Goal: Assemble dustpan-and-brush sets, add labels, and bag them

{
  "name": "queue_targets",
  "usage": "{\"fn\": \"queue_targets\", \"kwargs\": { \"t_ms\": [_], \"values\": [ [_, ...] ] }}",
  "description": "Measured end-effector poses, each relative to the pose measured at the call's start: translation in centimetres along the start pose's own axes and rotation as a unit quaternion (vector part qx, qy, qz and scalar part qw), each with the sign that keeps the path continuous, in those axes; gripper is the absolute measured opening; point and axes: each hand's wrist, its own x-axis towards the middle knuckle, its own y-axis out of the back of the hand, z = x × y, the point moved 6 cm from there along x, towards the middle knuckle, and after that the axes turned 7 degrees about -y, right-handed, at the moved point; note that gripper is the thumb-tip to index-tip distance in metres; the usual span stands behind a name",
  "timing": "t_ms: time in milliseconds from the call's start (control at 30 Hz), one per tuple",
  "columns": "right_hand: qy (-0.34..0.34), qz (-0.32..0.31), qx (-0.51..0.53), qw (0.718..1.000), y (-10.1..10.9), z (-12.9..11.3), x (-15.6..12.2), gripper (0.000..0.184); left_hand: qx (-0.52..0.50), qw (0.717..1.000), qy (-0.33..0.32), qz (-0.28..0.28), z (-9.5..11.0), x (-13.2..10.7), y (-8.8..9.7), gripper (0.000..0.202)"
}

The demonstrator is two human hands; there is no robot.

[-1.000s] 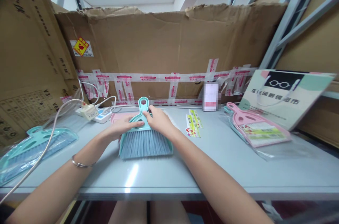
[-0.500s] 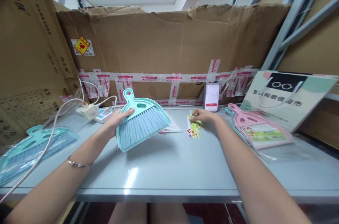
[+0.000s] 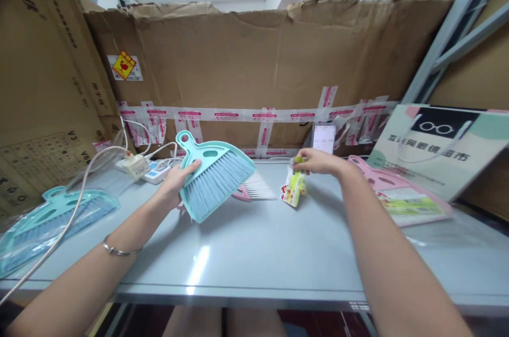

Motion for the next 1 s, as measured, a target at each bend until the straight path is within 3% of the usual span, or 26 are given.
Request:
{"fn": "queue_targets", "kwargs": {
  "t_ms": [100,200,267,333,433,533,733,900,1000],
  "values": [
    [0.122,-0.032,0.130,0.983,1.0,-5.9,-5.7,0.036,-0.056,0.998,0.002,0.017,-0.4,-0.1,-0.3,0.030],
    [0.243,-0.128,0.261,0.925,-0.5,-11.4,-10.2,0.045,-0.106,0.994,0.016,0.008,-1.2,0.0,-0.6,0.029],
    [0.281,-0.162,0.285,0.902,-2.5,-13.8,-10.9,0.041,-0.127,0.992,0.020,-0.014,-1.6,0.1,-0.9,0.033],
    [0.280,-0.148,0.289,0.904,-4.7,-15.0,-9.8,0.033,-0.145,0.988,0.020,-0.046,-1.7,0.0,-1.3,0.035],
    [0.240,-0.071,0.289,0.924,-6.8,-15.1,-6.9,0.024,-0.167,0.983,0.028,-0.065,-1.7,-0.2,-1.8,0.034],
    [0.218,0.001,0.263,0.940,-7.6,-14.6,-5.3,0.022,-0.168,0.982,0.029,-0.076,-1.4,-0.5,-2.1,0.035],
    [0.213,0.083,0.216,0.949,-7.2,-14.2,-5.2,0.019,-0.124,0.978,-0.043,-0.164,-0.2,-1.2,-3.0,0.055],
    [0.205,0.106,0.213,0.950,-7.5,-13.8,-4.8,0.023,-0.094,0.980,-0.069,-0.164,-0.4,-1.0,-2.9,0.060],
    [0.228,0.178,0.223,0.931,-7.2,-13.3,-5.1,0.027,-0.096,0.983,-0.060,-0.146,-0.6,-0.7,-2.6,0.056]
  ]
}}
